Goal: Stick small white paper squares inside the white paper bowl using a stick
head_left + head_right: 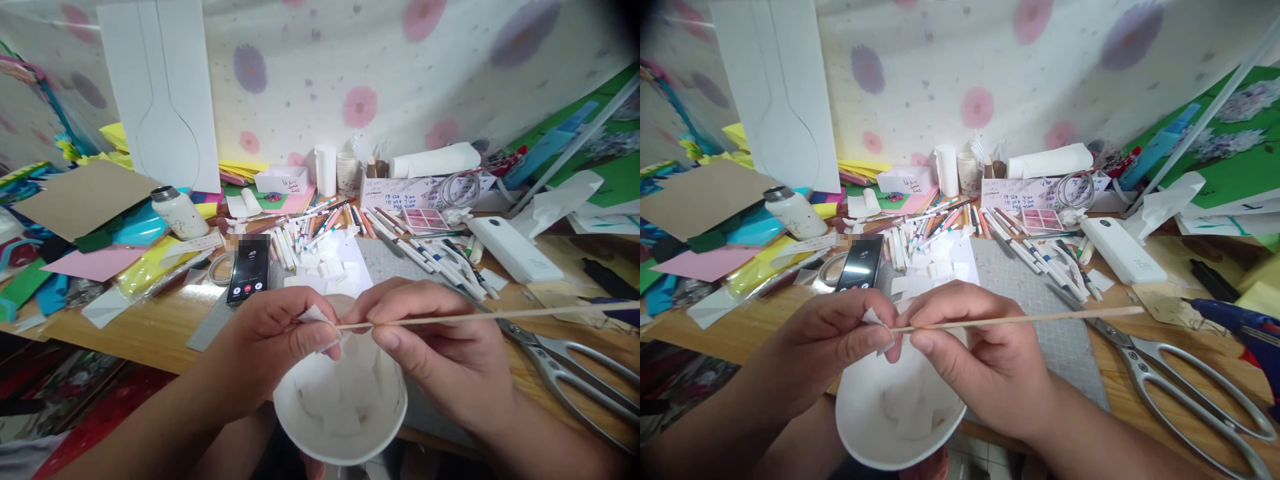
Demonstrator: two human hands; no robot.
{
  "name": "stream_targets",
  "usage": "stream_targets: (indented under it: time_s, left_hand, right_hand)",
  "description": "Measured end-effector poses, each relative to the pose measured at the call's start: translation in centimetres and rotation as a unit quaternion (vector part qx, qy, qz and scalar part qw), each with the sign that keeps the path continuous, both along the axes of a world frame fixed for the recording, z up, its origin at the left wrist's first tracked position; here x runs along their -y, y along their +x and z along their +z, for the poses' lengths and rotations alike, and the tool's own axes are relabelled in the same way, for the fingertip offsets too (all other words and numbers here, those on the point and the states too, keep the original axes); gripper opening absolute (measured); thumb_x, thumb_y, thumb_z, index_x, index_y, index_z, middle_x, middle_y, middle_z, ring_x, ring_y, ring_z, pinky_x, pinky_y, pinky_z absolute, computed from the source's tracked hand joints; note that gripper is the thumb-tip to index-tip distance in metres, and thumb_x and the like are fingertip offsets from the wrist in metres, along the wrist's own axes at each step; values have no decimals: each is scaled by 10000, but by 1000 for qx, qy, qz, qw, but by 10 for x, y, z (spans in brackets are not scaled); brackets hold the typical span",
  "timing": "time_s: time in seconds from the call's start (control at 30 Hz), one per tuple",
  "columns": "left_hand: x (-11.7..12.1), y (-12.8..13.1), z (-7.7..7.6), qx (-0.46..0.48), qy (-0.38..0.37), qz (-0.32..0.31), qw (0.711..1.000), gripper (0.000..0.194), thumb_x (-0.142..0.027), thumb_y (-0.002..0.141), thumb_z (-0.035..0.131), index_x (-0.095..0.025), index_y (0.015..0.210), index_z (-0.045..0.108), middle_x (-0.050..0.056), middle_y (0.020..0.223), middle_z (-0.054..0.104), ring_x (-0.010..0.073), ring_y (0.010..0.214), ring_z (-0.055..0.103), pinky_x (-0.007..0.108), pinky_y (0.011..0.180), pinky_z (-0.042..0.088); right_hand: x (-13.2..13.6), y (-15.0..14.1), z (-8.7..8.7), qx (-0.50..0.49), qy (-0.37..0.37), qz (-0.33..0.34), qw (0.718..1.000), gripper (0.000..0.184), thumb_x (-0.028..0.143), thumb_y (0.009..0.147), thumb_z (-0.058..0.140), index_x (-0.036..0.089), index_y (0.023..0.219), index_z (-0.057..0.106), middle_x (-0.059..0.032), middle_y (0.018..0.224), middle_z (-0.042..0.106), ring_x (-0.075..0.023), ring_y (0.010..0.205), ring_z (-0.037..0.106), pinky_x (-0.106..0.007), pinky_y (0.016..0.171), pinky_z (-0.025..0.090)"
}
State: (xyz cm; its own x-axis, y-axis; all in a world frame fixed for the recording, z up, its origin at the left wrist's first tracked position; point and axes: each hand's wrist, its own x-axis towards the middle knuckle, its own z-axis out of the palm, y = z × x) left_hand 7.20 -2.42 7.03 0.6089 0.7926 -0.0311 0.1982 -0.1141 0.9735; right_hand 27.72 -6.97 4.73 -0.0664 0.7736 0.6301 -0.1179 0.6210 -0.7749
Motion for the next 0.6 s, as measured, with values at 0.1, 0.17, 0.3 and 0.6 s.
stream_targets:
  time_s: [0.1,0.17,0.3,0.6]
  left_hand:
    - [0,0,1,3,-1,-3,1000,217,-265,888,691,-175,691,695,-51,639,618,68,557,473,175,519,350]
    - [0,1,2,5,-4,-5,1000,217,-270,884,691,-174,690,692,-49,634,614,71,557,475,178,518,352]
    - [-1,2,3,3,-20,-6,1000,218,-282,881,687,-170,694,687,-42,637,613,79,561,482,185,523,360]
    - [-1,4,4,8,-19,-7,1000,223,-286,882,683,-170,692,681,-42,626,599,84,560,473,191,521,350]
  right_hand:
    - [0,1,0,0,0,0,1000,202,77,907,734,245,1004,788,-49,888,830,-198,872,789,-331,811,662]
    - [0,1,0,-4,1,7,1000,222,56,903,727,239,1012,788,-45,896,833,-185,877,790,-307,820,657]
    - [-1,1,1,-4,1,7,1000,221,52,901,729,236,1008,785,-48,911,839,-190,878,795,-312,821,657]
    - [0,1,1,-17,-5,13,1000,240,37,889,735,238,1008,793,-40,903,829,-171,877,787,-287,823,649]
